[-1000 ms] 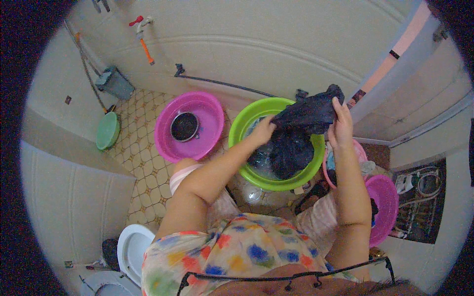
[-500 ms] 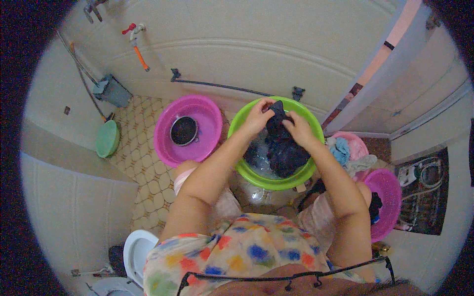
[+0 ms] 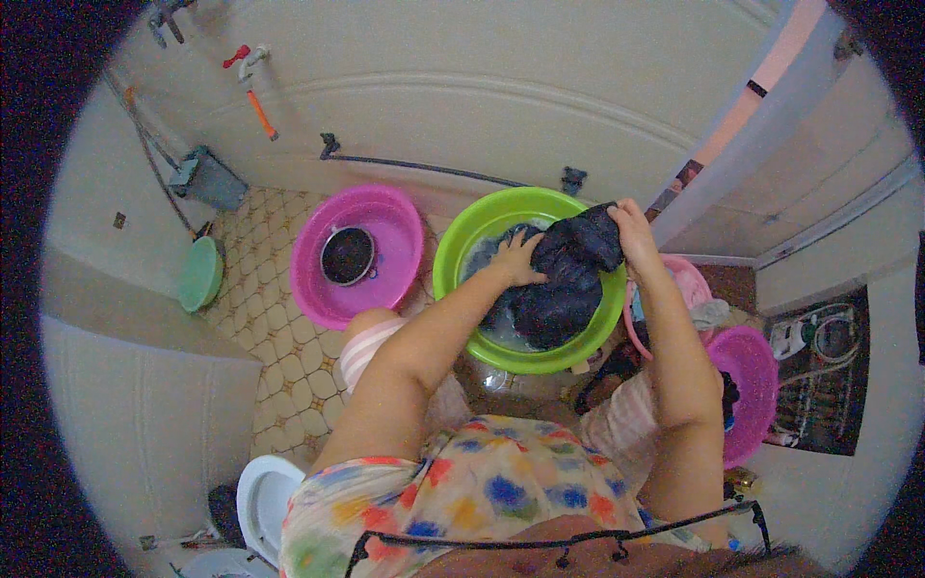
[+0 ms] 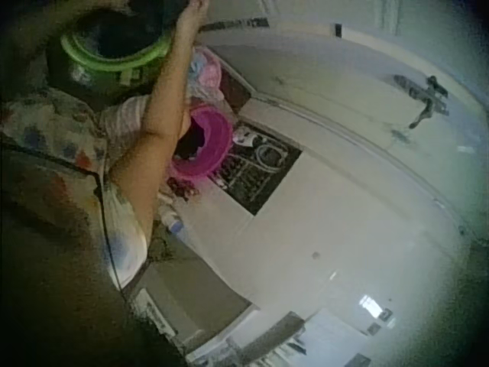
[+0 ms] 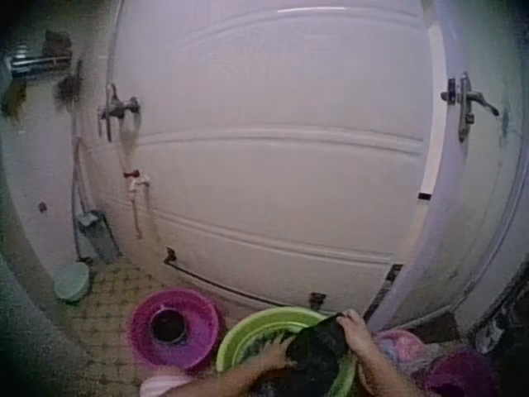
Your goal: The person washes a dark garment by hand in a green basin filled with water. They scrub and rinse the item, then add detergent from a blue packet and continue washing.
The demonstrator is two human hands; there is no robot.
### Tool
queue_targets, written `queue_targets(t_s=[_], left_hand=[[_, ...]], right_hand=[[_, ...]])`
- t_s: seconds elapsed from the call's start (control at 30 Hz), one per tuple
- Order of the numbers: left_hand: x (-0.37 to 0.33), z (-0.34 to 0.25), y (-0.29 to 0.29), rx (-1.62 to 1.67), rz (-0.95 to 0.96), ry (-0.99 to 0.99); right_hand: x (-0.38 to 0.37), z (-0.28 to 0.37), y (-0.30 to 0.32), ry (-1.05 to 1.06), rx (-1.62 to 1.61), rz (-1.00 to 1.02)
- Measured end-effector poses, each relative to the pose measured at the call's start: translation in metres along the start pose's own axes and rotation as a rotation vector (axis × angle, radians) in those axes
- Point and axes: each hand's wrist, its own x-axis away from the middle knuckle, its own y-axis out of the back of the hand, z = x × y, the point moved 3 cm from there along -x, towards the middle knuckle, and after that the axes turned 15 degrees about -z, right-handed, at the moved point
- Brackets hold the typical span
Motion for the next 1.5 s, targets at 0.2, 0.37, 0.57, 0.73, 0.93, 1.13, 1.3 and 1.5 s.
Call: queue_targets(t_s=[0.2, 0.37, 0.57, 0.73, 0.93, 1.13, 1.3, 1.5], left_hand=[[-0.009, 0.032, -0.037, 0.303, 0.039, -0.159], [0.015, 0.022, -0.013, 0.198, 0.201, -0.101], [0.018, 0.021, 0.011, 0.194, 0.16, -0.122], [0.01, 0.018, 0.009, 0.079, 0.187, -0.081], [0.013, 0.009, 0.018, 0.034, 0.201, -0.097], [0.016, 0.015, 0.021, 0.031, 0.142, -0.085], [0.015, 0.008, 0.029, -0.005, 0.118, -0.027], [-0.003, 0.018, 0.038, 0.005, 0.107, -0.012]], right_hand=[[0.014, 0.017, -0.018, 0.151, 0.048, 0.108], [0.015, 0.0, -0.034, 0.386, 0.296, 0.088], [-0.02, 0.007, 0.012, 0.284, 0.776, -0.079], [-0.063, -0.009, 0.04, 0.37, 1.213, 0.037], [-0.124, -0.079, 0.06, 0.88, 1.822, -0.182], [-0.11, -0.055, 0.053, 0.75, 2.063, 0.079], [-0.108, -0.055, 0.055, 0.637, 2.033, 0.217], [-0.101, -0.073, 0.042, 0.762, 2.021, 0.113]])
